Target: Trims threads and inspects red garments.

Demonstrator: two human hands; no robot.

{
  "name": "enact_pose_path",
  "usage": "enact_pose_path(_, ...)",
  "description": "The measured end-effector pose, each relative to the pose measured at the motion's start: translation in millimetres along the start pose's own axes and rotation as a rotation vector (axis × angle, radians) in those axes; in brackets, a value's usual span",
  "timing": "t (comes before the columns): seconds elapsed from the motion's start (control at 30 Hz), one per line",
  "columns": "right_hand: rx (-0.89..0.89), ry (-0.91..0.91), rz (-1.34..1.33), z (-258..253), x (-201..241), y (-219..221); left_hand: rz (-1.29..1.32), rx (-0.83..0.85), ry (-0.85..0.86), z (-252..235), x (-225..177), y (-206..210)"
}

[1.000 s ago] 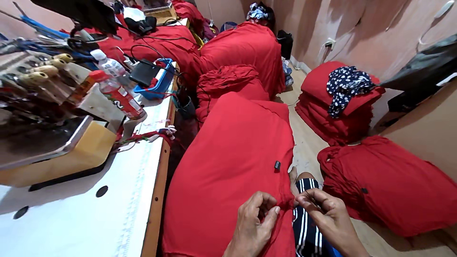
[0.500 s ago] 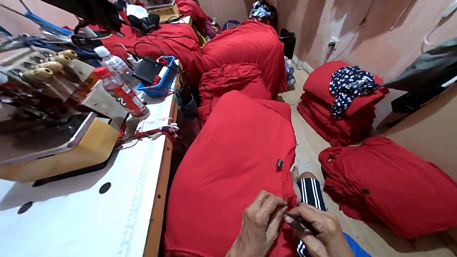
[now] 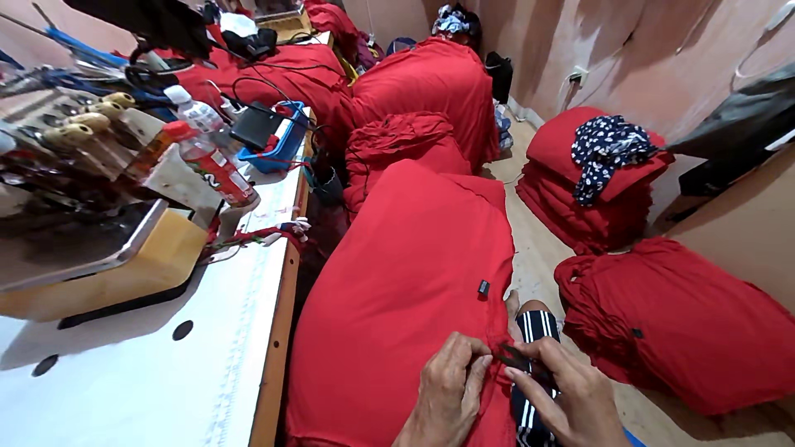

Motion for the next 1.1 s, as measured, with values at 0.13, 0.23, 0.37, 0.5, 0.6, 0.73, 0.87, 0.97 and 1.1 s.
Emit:
enact_pose_path(0.13,0.07,0.04,0.013,-15,16,-6,-0.027,-0.023,-0.014,0,-1,-1)
enact_pose_path(0.23,0.05,0.0,0.082,-12,13,-3,-0.02,-0.027,-0.054,1,0,-2)
enact_pose_path(0.37,0.076,0.02,0.06,-13,15,-5,-0.015,-0.01,-0.047,1,0,-2)
enact_pose_path(0.5,-0.05,-0.087,0.124,-7,5,8,-0.012,0.034,0.026,0,1,1)
enact_pose_path(0.6,-0.072,-0.081,0.14,-7,5,9,-0.018,0.045,0.031,0,1,1)
enact_pose_path(0.73,-0.061,-0.069,0.164,-6,3,9,-0.03,0.053,0.05,0,2,1)
enact_pose_path(0.87,-0.085,0.008,0.092,-4,-2,7,-0.01,0.043,0.064,-1,2,1)
enact_pose_path(0.97,-0.146,0.145,-0.037,-2,-10,0,0.057,0.056,0.137,-2,-1,-3)
enact_pose_path(1.1,-0.241,0.31,-0.206,0,-24,-19,0.172,0.224,0.248,-10,-21,-19)
Point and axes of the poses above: each hand's wrist, its own z-axis away from the middle knuckle, its own y-axis out of the palm, x = y × z, the point moved 2 cm from there along -z, towards the middle knuckle, and after that the axes turned 10 degrees about -y, right-handed, at the moved point
